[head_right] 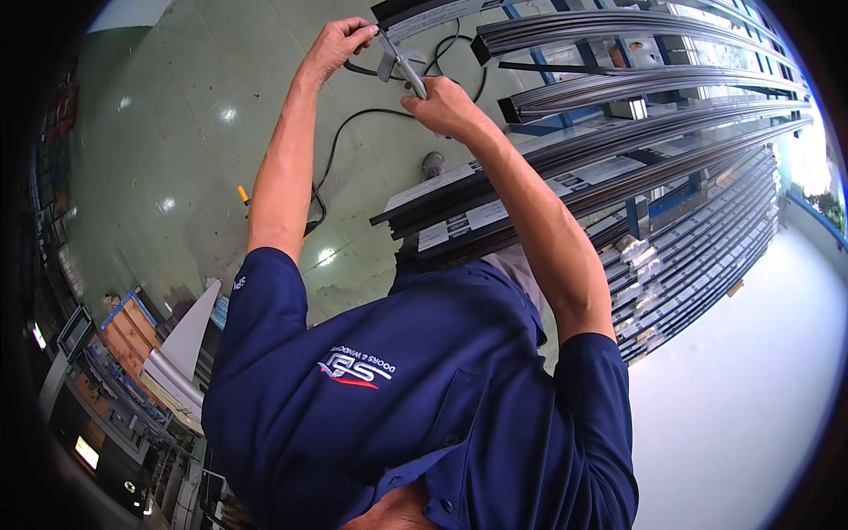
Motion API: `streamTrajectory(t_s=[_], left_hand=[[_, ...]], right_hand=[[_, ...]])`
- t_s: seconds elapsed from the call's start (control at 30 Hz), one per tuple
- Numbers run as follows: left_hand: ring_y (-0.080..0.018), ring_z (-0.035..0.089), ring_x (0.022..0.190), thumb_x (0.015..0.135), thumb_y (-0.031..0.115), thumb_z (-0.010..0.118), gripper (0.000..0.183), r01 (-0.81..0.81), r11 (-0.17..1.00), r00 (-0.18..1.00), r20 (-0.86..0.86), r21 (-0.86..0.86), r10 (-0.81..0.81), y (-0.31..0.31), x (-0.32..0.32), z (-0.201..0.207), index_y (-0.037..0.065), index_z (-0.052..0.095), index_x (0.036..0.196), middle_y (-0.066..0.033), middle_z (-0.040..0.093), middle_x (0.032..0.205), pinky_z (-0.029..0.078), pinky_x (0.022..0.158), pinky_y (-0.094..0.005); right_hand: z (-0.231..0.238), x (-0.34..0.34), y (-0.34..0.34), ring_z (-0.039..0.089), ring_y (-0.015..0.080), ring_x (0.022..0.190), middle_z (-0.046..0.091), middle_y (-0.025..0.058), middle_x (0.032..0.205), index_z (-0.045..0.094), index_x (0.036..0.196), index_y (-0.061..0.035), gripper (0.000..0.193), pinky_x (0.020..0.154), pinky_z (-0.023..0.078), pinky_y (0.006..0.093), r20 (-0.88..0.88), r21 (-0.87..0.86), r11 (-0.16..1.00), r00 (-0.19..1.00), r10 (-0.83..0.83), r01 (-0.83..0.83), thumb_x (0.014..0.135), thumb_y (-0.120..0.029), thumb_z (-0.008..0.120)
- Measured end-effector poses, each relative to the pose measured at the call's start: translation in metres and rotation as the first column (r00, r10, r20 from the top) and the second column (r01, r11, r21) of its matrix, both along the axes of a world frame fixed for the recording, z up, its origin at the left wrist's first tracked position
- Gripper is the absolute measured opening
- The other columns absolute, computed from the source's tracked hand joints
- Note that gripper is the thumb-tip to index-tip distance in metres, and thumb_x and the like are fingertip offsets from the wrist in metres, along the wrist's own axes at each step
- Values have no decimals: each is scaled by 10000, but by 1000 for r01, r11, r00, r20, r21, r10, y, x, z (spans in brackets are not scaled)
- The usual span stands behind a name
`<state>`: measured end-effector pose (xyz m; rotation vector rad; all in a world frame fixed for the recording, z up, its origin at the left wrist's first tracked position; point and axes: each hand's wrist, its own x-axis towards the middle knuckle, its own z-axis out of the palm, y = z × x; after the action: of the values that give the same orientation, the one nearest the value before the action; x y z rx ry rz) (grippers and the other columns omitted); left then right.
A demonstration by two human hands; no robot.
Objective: Organizing and aligning long black metal profiles laid out on the floor of a fabrication facility.
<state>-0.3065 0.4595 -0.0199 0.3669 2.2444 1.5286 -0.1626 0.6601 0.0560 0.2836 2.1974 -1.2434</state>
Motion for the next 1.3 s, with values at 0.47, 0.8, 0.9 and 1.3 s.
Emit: streamTrajectory(t_s=[0.47, 0.8, 0.9, 1.3], left_hand=[[-60, 483, 626, 905, 238, 685, 231, -71, 996, 976, 211, 49, 59, 3, 3, 6, 29, 688, 806, 17, 602, 680, 382, 576, -234], [-53, 461, 602, 905, 205, 680, 206, -112, 987, 949, 307, 115, 72, 5, 2, 10, 37, 670, 786, 13, 598, 684, 348, 571, -224], [-51, 456, 599, 903, 185, 665, 180, -117, 985, 944, 321, 128, 70, 4, 1, 8, 45, 676, 791, 20, 594, 678, 345, 571, -222], [-51, 441, 586, 892, 194, 676, 199, -142, 983, 951, 293, 119, 102, 8, 4, 9, 54, 659, 751, 28, 565, 646, 322, 564, -219]], right_hand=[[-22, -11, -9, 667, 385, 925, 695, 227, 943, 676, 1071, -10, 361, 838, 526, 450, -115, 111, 994, 993, 6, 7, 847, -290, 630], [-20, -12, -14, 668, 385, 918, 692, 223, 931, 683, 996, 12, 318, 823, 530, 464, -144, 108, 993, 989, -26, 42, 824, -251, 630], [-21, -13, -14, 668, 387, 906, 691, 222, 923, 686, 988, 18, 313, 816, 531, 465, -140, 105, 993, 989, -38, 53, 826, -245, 634], [-25, -18, -16, 667, 393, 897, 692, 225, 926, 689, 974, 30, 335, 800, 530, 466, -139, 96, 994, 990, -31, 45, 862, -281, 639]])
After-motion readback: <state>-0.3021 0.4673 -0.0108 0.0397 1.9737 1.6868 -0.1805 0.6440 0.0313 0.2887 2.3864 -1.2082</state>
